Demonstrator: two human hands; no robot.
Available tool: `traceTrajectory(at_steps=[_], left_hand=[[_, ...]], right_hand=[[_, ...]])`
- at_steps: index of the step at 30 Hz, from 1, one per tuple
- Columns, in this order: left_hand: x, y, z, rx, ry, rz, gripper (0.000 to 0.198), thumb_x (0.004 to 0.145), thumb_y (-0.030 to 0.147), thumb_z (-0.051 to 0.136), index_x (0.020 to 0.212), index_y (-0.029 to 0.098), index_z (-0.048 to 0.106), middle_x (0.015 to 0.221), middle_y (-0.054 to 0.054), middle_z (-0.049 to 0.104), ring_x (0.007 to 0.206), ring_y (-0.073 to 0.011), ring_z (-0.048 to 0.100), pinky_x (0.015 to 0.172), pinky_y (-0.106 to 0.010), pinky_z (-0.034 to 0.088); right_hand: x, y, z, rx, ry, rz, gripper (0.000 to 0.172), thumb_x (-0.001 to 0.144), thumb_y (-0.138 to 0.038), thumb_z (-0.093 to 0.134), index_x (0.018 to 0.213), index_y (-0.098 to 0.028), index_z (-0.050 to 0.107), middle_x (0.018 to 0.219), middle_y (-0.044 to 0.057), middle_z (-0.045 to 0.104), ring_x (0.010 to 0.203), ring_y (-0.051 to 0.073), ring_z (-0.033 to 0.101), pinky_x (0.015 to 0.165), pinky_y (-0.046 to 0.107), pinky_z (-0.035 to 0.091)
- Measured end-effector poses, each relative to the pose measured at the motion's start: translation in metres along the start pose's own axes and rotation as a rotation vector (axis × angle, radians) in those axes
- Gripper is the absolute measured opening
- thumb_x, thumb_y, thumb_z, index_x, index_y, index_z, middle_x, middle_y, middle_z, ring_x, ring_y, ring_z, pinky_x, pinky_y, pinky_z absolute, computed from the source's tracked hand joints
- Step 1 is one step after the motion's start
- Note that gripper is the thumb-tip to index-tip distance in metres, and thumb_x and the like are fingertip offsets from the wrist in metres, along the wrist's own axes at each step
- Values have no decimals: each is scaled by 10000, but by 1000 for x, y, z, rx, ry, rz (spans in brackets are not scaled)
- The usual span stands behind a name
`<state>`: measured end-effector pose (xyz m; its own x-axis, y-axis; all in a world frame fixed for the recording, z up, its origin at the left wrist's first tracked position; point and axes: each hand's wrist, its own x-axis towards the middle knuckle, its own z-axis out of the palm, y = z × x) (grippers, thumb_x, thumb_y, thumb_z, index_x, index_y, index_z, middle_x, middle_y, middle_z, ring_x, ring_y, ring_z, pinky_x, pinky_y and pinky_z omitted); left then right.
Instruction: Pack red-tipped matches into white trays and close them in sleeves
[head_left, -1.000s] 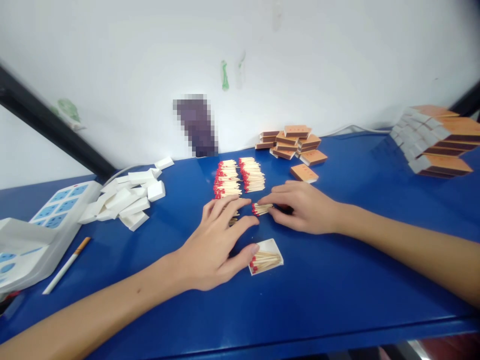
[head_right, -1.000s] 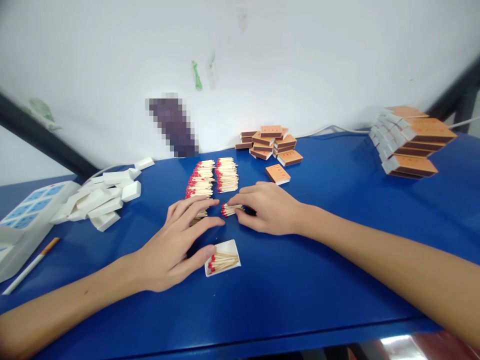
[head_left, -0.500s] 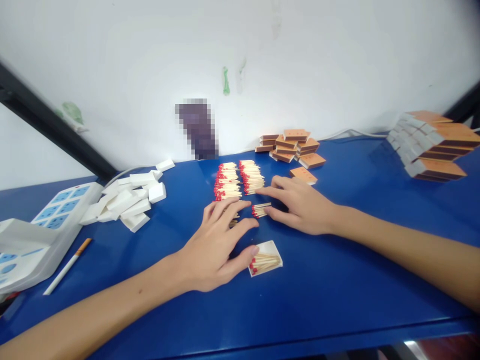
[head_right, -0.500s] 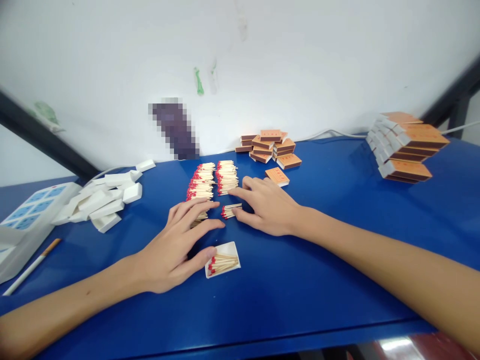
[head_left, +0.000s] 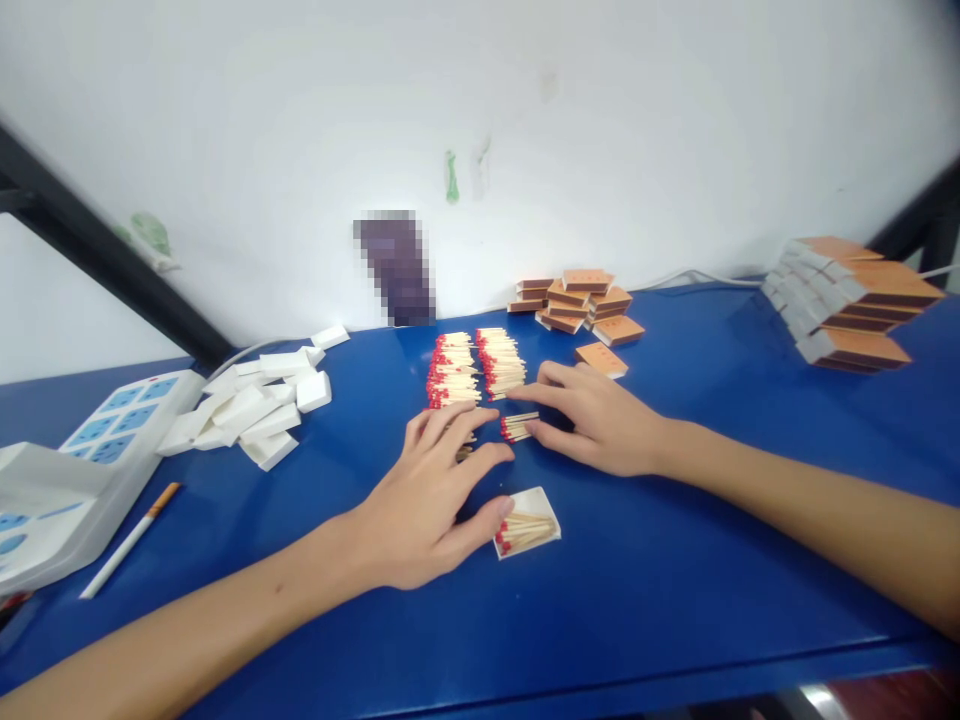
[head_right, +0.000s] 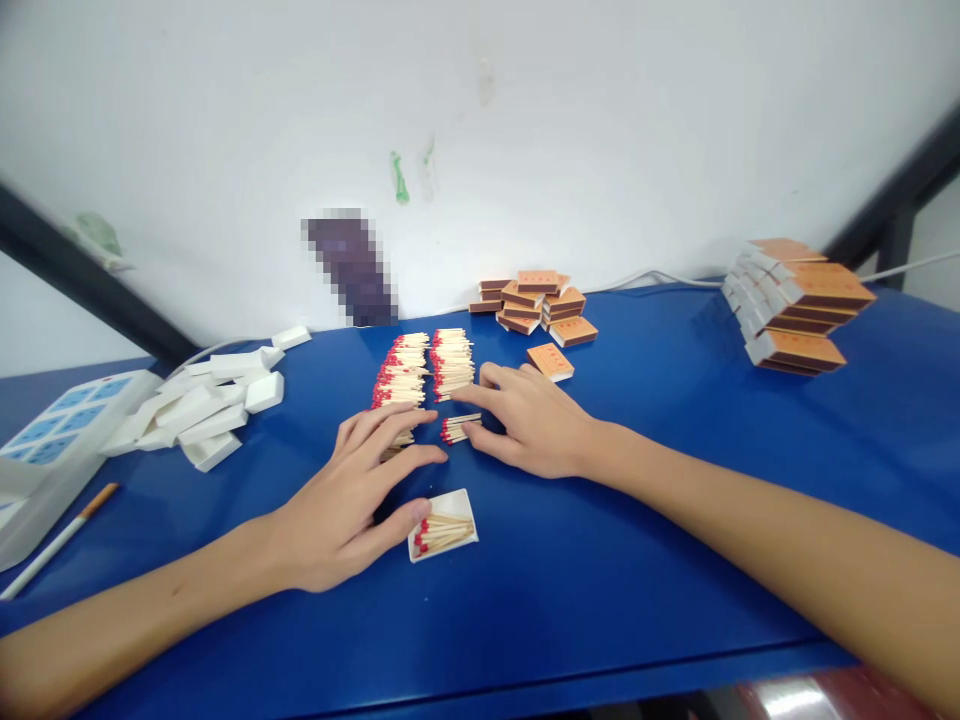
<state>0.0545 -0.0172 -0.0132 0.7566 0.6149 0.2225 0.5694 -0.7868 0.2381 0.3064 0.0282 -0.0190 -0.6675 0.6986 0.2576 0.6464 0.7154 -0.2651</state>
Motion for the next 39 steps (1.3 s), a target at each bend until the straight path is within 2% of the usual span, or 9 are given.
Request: traceTrajectory(at_steps=[21,26,30,39], left_hand=[[0,-1,2,-4,8,7,341,958,364,501,1255,218,583,1435,-144,448,1342,-351,350,1090,-582,284],[0,-2,2,9,2,6,338,963,364,496,1252,210,581,1440,-146,439,1353,-347,337,1092,-577,280],[0,-1,2,-1,9,7,336,959,360,502,1249,213,587,1431,-142,450,1341,-349,351,1089,-576,287],[0,-1,1,8,1,3,341,960,361,496,1249,205,587,1429,-149,451,1344,-353,349,1086,-583,286]], right_hand=[[0,0,1,-11,30,-20,380,991,-363,441,1240,-147,629,935,93,597,841,218,548,725,335,369],[0,0,0,-31,11,-32,402,1004,-389,418,1276,-183,630,917,79,581,814,206,533,712,327,357],[0,0,0,-17,0,-33,415,1009,-409,404,1229,-182,672,884,77,581,772,195,533,701,324,358],[0,-1,0,-25,-7,-2,432,1005,-390,405,1299,-155,617,915,90,600,772,197,545,690,320,381]])
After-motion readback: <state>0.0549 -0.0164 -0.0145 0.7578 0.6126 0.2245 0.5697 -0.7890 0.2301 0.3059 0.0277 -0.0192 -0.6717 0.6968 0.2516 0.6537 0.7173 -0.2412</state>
